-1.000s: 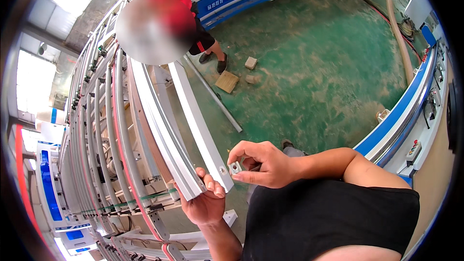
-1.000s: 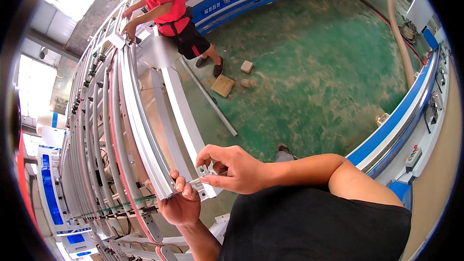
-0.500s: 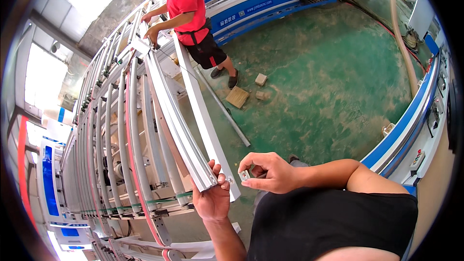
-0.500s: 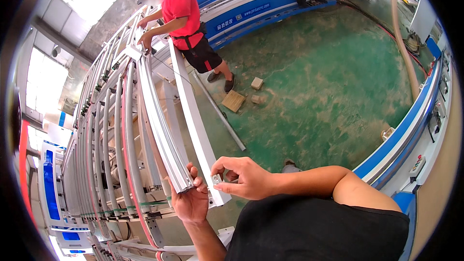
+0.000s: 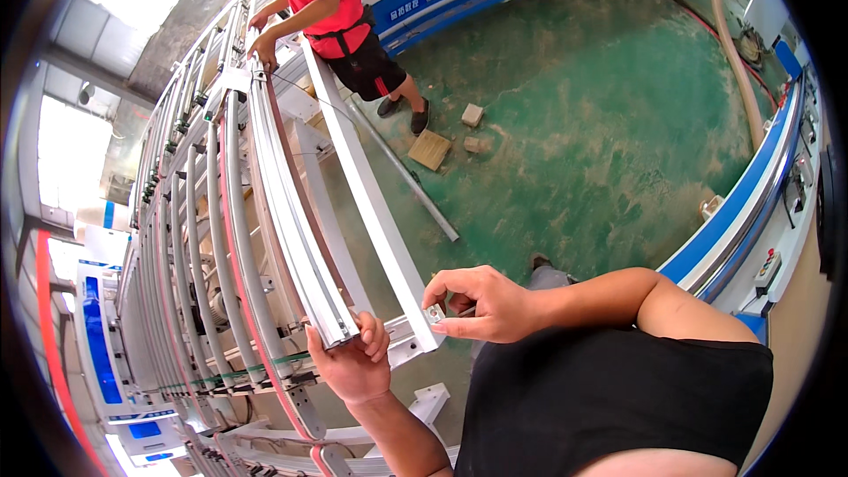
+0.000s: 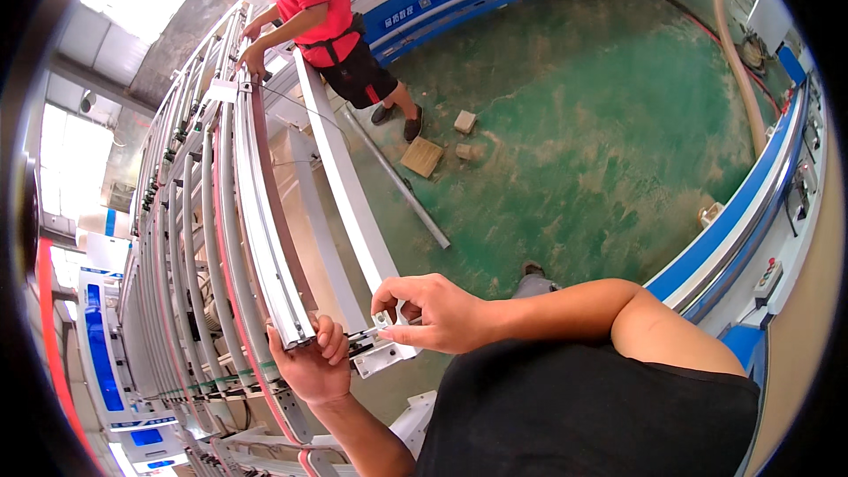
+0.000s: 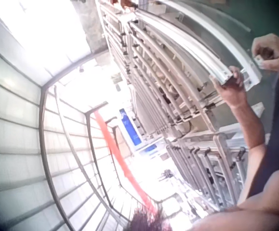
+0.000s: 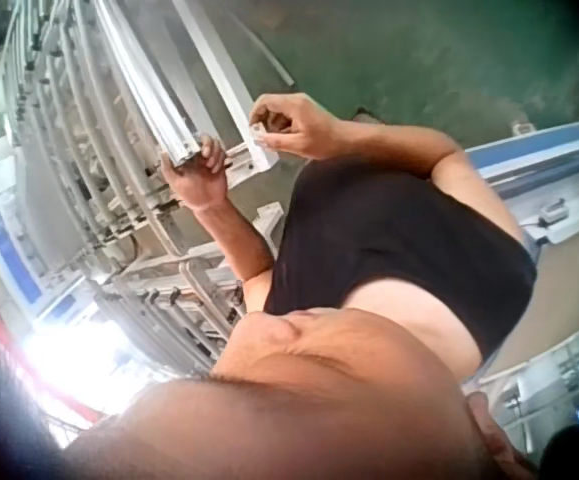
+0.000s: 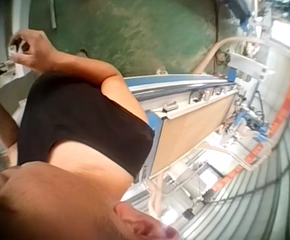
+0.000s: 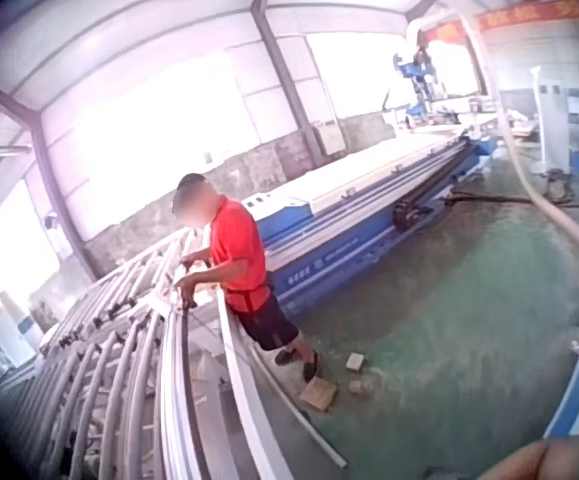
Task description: The person assembles metal rails on an industrial machine by inserting fasteners and tightening them using a hex key tool.
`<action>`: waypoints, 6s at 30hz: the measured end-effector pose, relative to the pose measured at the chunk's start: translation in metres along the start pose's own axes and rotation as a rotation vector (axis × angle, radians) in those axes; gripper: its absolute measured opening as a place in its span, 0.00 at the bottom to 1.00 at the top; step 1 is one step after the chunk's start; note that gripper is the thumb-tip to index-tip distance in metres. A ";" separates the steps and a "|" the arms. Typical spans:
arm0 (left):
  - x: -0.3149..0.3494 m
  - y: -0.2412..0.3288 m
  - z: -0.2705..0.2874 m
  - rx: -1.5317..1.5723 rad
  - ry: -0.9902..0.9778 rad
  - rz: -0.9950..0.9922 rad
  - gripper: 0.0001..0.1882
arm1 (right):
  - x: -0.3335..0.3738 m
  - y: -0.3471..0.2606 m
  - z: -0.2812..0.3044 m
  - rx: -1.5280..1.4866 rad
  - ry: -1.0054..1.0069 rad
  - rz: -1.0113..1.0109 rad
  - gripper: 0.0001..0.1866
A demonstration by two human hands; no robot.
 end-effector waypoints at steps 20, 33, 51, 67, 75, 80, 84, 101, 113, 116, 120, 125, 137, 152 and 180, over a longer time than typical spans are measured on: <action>-0.003 -0.013 -0.009 -0.115 0.278 -0.124 0.27 | -0.030 -0.011 -0.035 -0.062 0.051 0.200 0.14; -0.003 -0.021 -0.015 -0.084 0.194 -0.062 0.28 | -0.043 -0.012 -0.032 -0.122 0.038 -0.012 0.17; -0.009 -0.032 -0.024 -0.068 0.360 -0.052 0.27 | -0.053 -0.004 -0.026 -0.044 0.091 -0.015 0.14; -0.015 -0.037 -0.016 0.076 0.097 -0.063 0.29 | -0.047 0.015 0.040 -1.460 0.253 -0.026 0.13; -0.022 -0.043 -0.018 0.539 0.001 0.095 0.24 | -0.028 0.033 -0.003 -1.243 0.271 -0.064 0.12; -0.021 -0.044 -0.027 0.563 -0.005 0.116 0.21 | -0.013 0.010 -0.004 -0.507 0.079 -0.014 0.16; -0.019 -0.045 -0.043 0.318 -0.036 -0.018 0.23 | -0.013 -0.003 0.035 -0.506 0.131 -0.004 0.19; -0.023 -0.048 -0.037 0.389 0.024 -0.040 0.23 | -0.046 -0.015 0.031 -0.265 0.147 0.084 0.22; -0.017 -0.042 -0.026 0.312 -0.062 0.018 0.27 | -0.073 -0.018 0.037 -0.279 0.056 -0.163 0.23; -0.014 -0.040 -0.025 0.292 -0.041 -0.006 0.28 | -0.055 -0.025 0.037 -0.326 0.045 -0.083 0.23; -0.014 -0.042 -0.025 0.281 -0.038 0.024 0.27 | -0.059 -0.022 0.023 -0.359 0.045 -0.022 0.21; -0.015 -0.044 -0.010 0.191 0.274 -0.061 0.28 | -0.045 -0.030 0.013 -0.082 0.077 0.215 0.17; -0.018 -0.039 0.000 0.264 0.291 -0.074 0.26 | -0.046 -0.008 -0.004 -0.139 0.158 0.100 0.15; -0.005 -0.036 0.006 0.048 0.084 0.002 0.26 | -0.112 0.010 0.030 -0.541 -0.088 -0.293 0.22; -0.015 -0.046 0.021 -0.134 0.044 0.012 0.33 | -0.019 0.065 0.087 -0.291 0.077 -0.428 0.10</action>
Point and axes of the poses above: each hand's wrist, its own x-axis away from the middle knuckle, its own z-axis out of the back of the hand, y = z × x, the point moved 6 cm from there along -x, towards the middle knuckle, and after that the axes turned 3 degrees about y, right-handed, at the moved point
